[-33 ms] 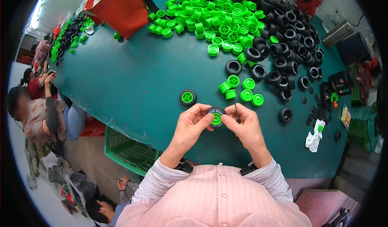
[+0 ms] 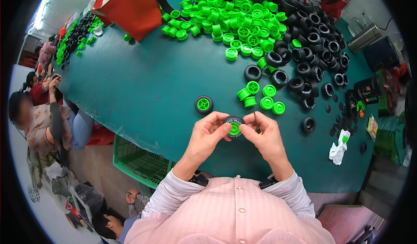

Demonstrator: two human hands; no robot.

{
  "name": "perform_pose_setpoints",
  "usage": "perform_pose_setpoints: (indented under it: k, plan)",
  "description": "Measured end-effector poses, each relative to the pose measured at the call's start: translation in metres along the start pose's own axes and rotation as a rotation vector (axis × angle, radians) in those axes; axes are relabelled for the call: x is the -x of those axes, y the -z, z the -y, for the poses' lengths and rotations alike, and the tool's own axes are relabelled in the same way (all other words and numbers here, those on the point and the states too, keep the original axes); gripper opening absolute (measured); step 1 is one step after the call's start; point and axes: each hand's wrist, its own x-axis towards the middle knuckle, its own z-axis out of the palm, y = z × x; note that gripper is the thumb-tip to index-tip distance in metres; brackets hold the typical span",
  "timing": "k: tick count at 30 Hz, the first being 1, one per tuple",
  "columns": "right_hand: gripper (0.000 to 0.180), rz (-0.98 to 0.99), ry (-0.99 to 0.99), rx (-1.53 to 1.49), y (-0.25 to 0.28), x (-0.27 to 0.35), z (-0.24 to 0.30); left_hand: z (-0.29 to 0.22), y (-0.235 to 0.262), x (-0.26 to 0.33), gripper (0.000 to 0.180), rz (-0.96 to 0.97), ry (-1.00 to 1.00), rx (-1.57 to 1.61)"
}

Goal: Assembling plastic toy wheels by pressing green hubs into black tires.

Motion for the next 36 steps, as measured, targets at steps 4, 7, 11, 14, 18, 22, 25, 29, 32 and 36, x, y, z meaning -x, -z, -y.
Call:
perform_pose_setpoints:
  k: [4, 7, 11, 14, 18, 22, 25, 29, 32, 36]
  plan:
    - [0.014, -0.009, 0.08, 0.023, -0.002, 0.002, -0.005, 0.008, 0.004, 0.001, 0.032, 0.055, 0.005, 0.062]
    - [0.019, -0.021, 0.241, 0.216, -0.003, 0.004, 0.0, -0.003, 0.0, 0.001, 0.036, 0.028, 0.051, 0.015]
    - [0.035, 0.013, 0.397, 0.314, -0.003, 0.007, 0.01, -0.006, 0.007, 0.001, 0.045, 0.089, 0.04, 0.077]
    - [0.029, -0.002, 0.204, 0.179, 0.0, 0.001, 0.005, -0.014, -0.002, 0.002, 0.068, 0.004, -0.212, 0.018]
    - [0.026, 0.077, -0.086, -0.133, 0.003, 0.0, 0.003, -0.013, -0.009, 0.002, 0.077, 0.031, -0.287, -0.16]
    - [0.023, 0.041, -0.016, -0.134, -0.001, 0.0, 0.003, -0.013, -0.013, 0.001, 0.066, -0.029, -0.304, -0.153]
    - [0.024, 0.009, 0.054, -0.029, -0.004, 0.001, 0.003, -0.01, -0.002, 0.001, 0.045, -0.026, -0.027, -0.069]
    - [0.02, -0.029, 0.19, 0.117, -0.005, 0.0, -0.005, -0.005, -0.006, -0.001, 0.028, -0.03, -0.032, -0.148]
    - [0.018, -0.051, 0.274, 0.198, -0.006, -0.001, -0.005, -0.007, -0.006, 0.0, 0.027, 0.009, -0.009, -0.128]
    - [0.021, 0.043, 0.24, 0.282, 0.0, -0.003, 0.001, -0.011, 0.001, 0.003, 0.026, 0.012, -0.014, -0.152]
